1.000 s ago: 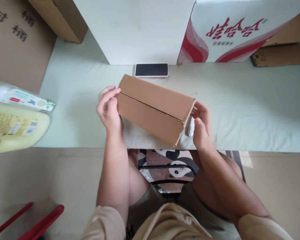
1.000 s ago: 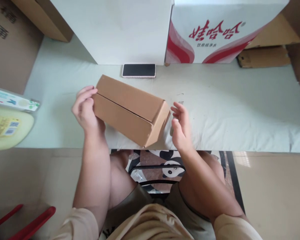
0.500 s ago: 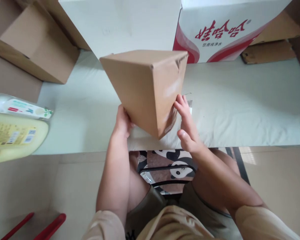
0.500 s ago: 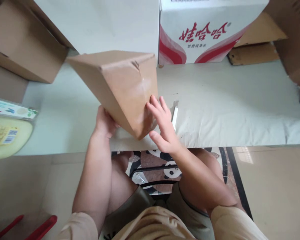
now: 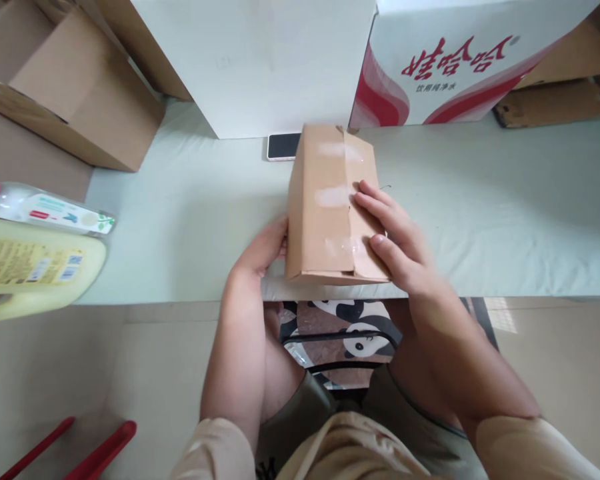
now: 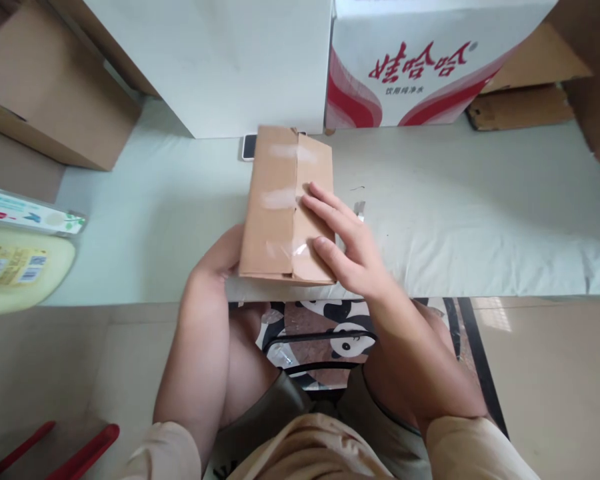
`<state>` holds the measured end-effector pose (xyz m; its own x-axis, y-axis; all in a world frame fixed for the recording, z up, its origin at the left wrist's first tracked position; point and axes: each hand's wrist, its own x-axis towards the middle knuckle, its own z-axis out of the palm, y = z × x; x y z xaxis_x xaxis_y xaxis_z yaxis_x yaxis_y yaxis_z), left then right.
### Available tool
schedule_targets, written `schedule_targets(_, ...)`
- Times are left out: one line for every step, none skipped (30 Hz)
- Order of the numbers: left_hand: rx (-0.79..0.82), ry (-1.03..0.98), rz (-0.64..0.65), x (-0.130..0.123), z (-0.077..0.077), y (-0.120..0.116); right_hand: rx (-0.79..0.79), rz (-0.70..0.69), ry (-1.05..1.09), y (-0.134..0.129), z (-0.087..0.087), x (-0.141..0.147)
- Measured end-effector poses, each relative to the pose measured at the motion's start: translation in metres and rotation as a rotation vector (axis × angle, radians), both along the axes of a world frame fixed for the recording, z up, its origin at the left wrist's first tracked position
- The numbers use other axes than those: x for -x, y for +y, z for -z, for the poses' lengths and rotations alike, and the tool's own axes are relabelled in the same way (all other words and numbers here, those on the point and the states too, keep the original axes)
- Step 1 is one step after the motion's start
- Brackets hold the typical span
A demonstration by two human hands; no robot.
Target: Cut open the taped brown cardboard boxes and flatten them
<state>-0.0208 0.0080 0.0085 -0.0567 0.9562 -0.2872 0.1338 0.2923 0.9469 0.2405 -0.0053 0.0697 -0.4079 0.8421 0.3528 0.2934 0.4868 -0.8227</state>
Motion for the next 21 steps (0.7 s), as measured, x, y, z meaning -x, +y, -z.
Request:
schedule_targets(0.042, 0.025, 0.067, 0.000, -0.001, -0.001, 0.013, -0.009, -0.002, 0.002, 0.000, -0.002)
schedule_targets(0.082, 0.044, 0.129, 0.001, -0.003, -0.002, 0.019, -0.020, -0.005, 0.005, 0.002, -0.004)
schedule_targets(0.098, 0.066, 0.159, 0.001, -0.004, -0.002, 0.019, -0.032, -0.007, 0.007, 0.003, -0.005)
schedule_targets(0.078, 0.098, 0.136, 0.002, -0.004, -0.002, 0.012, -0.044, -0.006, 0.009, 0.005, -0.006)
schedule_targets(0.025, 0.137, 0.069, 0.002, -0.005, -0.001, 0.003, -0.055, -0.005, 0.010, 0.007, -0.006)
schedule_targets(-0.059, 0.167, -0.027, 0.002, -0.005, 0.000, -0.008, -0.071, -0.008, 0.011, 0.009, -0.005)
schedule_targets(-0.164, 0.175, -0.126, 0.003, -0.005, 0.002, -0.021, -0.100, -0.013, 0.011, 0.010, -0.003)
schedule_targets(-0.274, 0.154, -0.201, 0.003, -0.005, 0.003, -0.034, -0.145, -0.019, 0.010, 0.011, -0.001)
schedule_targets(-0.373, 0.105, -0.232, 0.002, -0.006, 0.005, -0.046, -0.201, -0.028, 0.010, 0.011, 0.001)
schedule_targets(-0.448, 0.041, -0.217, 0.002, -0.006, 0.006, -0.057, -0.258, -0.037, 0.009, 0.011, 0.004)
schedule_targets(-0.500, -0.023, -0.179, 0.001, -0.006, 0.006, -0.065, -0.305, -0.047, 0.007, 0.011, 0.006)
schedule_targets(-0.530, -0.074, -0.138, 0.000, -0.006, 0.007, -0.074, -0.336, -0.052, 0.006, 0.011, 0.009)
schedule_targets(-0.541, -0.106, -0.107, -0.001, -0.007, 0.007, -0.082, -0.347, -0.053, 0.005, 0.011, 0.011)
schedule_targets(-0.542, -0.123, -0.091, -0.003, -0.007, 0.008, -0.091, -0.341, -0.048, 0.004, 0.011, 0.013)
schedule_targets(-0.540, -0.128, -0.088, -0.005, -0.008, 0.008, -0.098, -0.328, -0.038, 0.003, 0.012, 0.015)
schedule_targets(-0.535, -0.130, -0.093, -0.007, -0.010, 0.007, -0.103, -0.315, -0.024, 0.002, 0.013, 0.016)
schedule_targets(-0.527, -0.136, -0.107, -0.010, -0.013, 0.006, -0.106, -0.307, -0.011, 0.001, 0.014, 0.017)
schedule_targets(-0.514, -0.144, -0.128, -0.014, -0.017, 0.005, -0.105, -0.299, -0.001, 0.001, 0.015, 0.017)
schedule_targets(-0.499, -0.156, -0.156, -0.017, -0.021, 0.004, -0.102, -0.292, 0.004, 0.001, 0.015, 0.017)
schedule_targets(-0.477, -0.172, -0.187, -0.021, -0.026, 0.002, -0.098, -0.285, 0.008, 0.000, 0.016, 0.017)
schedule_targets(-0.453, -0.184, -0.213, -0.025, -0.031, 0.000, -0.092, -0.279, 0.010, 0.000, 0.017, 0.017)
